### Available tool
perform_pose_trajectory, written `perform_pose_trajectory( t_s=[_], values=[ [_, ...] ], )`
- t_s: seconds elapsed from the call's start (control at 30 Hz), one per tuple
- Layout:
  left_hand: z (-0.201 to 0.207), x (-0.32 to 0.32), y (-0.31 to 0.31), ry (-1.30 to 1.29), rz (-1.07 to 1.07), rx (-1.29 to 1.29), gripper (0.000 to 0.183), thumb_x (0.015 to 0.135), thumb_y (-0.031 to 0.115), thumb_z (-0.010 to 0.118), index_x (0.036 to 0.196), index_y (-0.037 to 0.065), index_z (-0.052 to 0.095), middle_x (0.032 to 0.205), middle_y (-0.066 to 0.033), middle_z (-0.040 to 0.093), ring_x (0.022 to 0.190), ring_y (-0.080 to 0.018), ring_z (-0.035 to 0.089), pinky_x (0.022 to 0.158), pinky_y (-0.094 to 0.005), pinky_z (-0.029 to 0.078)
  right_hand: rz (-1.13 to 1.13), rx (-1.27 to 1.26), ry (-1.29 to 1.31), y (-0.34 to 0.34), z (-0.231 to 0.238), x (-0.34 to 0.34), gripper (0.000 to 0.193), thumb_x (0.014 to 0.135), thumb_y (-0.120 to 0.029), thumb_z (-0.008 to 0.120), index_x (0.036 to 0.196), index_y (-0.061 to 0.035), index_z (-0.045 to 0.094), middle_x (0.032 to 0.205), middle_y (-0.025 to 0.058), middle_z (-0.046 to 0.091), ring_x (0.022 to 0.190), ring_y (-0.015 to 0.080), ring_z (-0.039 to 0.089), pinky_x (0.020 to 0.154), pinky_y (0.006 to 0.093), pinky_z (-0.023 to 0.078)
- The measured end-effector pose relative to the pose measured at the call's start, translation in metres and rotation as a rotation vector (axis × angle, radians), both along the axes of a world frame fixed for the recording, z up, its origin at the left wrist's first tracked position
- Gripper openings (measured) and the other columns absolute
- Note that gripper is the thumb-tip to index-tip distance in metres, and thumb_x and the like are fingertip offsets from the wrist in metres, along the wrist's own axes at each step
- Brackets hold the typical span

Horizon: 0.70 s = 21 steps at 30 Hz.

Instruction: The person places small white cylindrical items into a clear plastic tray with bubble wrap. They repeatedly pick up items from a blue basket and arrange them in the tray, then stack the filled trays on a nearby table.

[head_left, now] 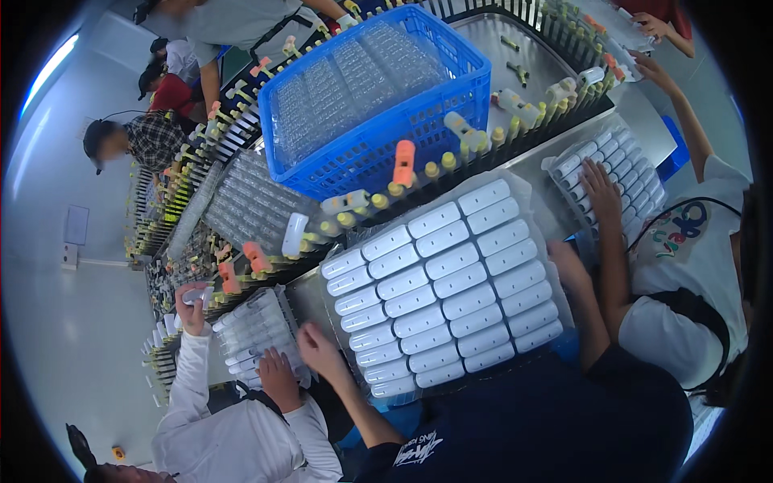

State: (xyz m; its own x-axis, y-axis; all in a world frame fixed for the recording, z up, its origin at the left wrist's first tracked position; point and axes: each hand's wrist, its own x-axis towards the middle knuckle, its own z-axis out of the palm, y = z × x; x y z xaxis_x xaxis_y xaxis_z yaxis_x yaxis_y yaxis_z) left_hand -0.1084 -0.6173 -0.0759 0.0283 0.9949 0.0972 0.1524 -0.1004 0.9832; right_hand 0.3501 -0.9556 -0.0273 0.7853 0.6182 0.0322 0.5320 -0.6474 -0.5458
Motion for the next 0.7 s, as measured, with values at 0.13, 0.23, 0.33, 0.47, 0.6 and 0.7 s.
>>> perform_pose_trajectory(
  t_s=[0.13, 0.23, 0.33, 0.47, 0.6, 0.7],
  values=[
    [0.124, 0.019, -0.014, 0.157, 0.091, 0.576, 0.02, 0.109, 0.013, 0.065, 0.12, -0.002, 0.072, 0.113, -0.0134, 0.074, 0.104, -0.0237, 0.07, 0.094, -0.0359, 0.054, -0.029, 0.189, -0.408, 0.039, 0.167, -0.066, 0.024, 0.103, -0.024, 0.068, 0.104, 0.0, 0.071, 0.101, 0.0228, 0.075, 0.099, 0.0479, 0.071, 0.089, 0.0528, 0.056],
    [0.151, 0.07, 0.007, 0.41, -0.339, 0.766, 0.021, 0.102, 0.008, 0.07, 0.12, -0.001, 0.073, 0.121, -0.0162, 0.07, 0.114, -0.0341, 0.066, 0.101, -0.0422, 0.053, 0.344, 0.494, -0.555, 0.081, 0.225, -0.088, 0.015, 0.102, -0.015, 0.069, 0.109, -0.0013, 0.07, 0.111, 0.015, 0.074, 0.108, 0.0388, 0.07, 0.096, 0.0487, 0.055],
    [0.161, 0.102, 0.02, 0.436, -0.521, 0.685, 0.023, 0.099, 0.009, 0.072, 0.121, 0.001, 0.074, 0.125, -0.0156, 0.067, 0.118, -0.0356, 0.063, 0.104, -0.0433, 0.05, 0.53, 0.353, -0.608, 0.121, 0.205, -0.07, 0.016, 0.099, -0.018, 0.072, 0.11, -0.0059, 0.075, 0.108, 0.0102, 0.072, 0.111, 0.0324, 0.066, 0.099, 0.0444, 0.054],
    [0.164, 0.088, 0.039, 0.408, -0.674, 0.664, 0.026, 0.098, 0.012, 0.075, 0.122, 0.002, 0.075, 0.125, -0.0144, 0.067, 0.122, -0.0342, 0.061, 0.106, -0.0425, 0.049, 0.638, 0.209, -0.548, 0.147, 0.196, -0.072, 0.02, 0.099, -0.02, 0.074, 0.113, -0.0072, 0.077, 0.108, 0.009, 0.071, 0.114, 0.0299, 0.063, 0.108, 0.0425, 0.048],
    [0.17, 0.084, 0.039, 0.529, -0.593, 0.888, 0.032, 0.1, 0.014, 0.073, 0.129, 0.0, 0.07, 0.123, -0.0151, 0.069, 0.124, -0.0307, 0.063, 0.104, -0.0413, 0.051, 0.712, 0.231, -0.553, 0.152, 0.195, -0.06, 0.023, 0.099, -0.027, 0.075, 0.111, -0.0082, 0.077, 0.109, 0.0072, 0.071, 0.116, 0.029, 0.063, 0.113, 0.0452, 0.044],
    [0.188, 0.088, 0.017, 0.309, -0.497, 0.676, 0.03, 0.107, 0.017, 0.067, 0.131, -0.001, 0.066, 0.12, -0.0163, 0.073, 0.113, -0.0248, 0.071, 0.093, -0.0377, 0.056, 0.69, 0.238, -0.595, 0.153, 0.186, -0.058, 0.024, 0.099, -0.031, 0.074, 0.109, -0.0092, 0.077, 0.109, 0.0065, 0.071, 0.118, 0.0283, 0.063, 0.118, 0.0459, 0.04]
  ],
)
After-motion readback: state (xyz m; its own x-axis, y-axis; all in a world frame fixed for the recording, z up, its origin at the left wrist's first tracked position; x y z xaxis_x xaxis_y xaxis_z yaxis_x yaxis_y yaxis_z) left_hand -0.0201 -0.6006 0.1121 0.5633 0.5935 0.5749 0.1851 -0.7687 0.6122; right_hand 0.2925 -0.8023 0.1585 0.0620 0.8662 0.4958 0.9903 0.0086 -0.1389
